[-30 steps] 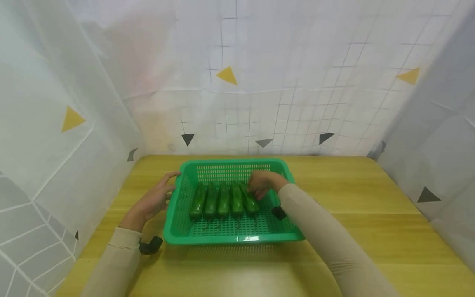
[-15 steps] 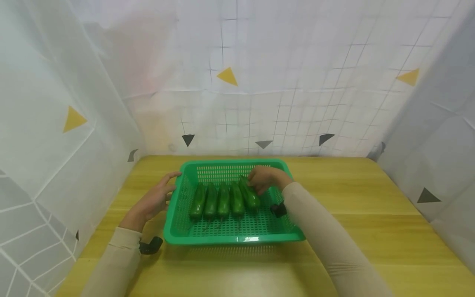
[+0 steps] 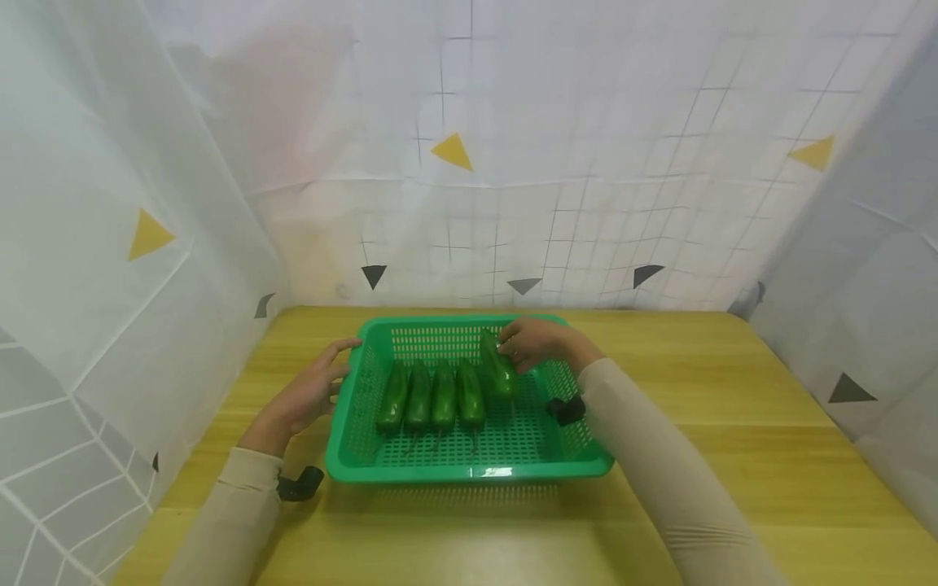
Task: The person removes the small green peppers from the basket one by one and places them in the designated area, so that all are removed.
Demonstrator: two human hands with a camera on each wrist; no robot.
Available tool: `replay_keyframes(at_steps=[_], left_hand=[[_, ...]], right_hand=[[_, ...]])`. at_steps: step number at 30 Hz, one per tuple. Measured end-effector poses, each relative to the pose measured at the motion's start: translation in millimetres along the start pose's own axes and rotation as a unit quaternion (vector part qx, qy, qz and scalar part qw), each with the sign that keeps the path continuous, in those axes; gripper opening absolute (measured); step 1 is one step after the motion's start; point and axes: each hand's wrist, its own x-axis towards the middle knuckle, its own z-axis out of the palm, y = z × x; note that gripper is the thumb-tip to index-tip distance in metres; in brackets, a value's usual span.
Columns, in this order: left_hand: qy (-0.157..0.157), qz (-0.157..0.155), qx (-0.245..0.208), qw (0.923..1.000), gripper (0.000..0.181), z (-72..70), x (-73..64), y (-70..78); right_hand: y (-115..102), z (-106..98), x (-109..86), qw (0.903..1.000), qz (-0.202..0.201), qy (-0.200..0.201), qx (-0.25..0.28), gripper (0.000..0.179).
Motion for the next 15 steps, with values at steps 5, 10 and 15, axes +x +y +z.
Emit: replay_keyframes(at_steps=[5, 10, 15], left_hand=[[-0.001, -0.002, -0.002, 1.0000, 0.059, -1.7, 1.1, 0.0], [0.003, -0.006, -0.004, 1.0000, 0.060, -1.5, 1.0, -0.1], [0.003, -0.007, -0.007, 0.9999, 0.059, -1.2, 2.5, -1.2]], right_hand=[[-1, -8, -5.6, 0.9998, -0.007, 0.006, 0.020, 0.054], [-5, -18, -16.3, 0.9993, -0.026, 0.028, 0.003, 0.045], [-3, -26, -26.3, 0.9981, -0.047, 0.038, 0.008, 0.042]])
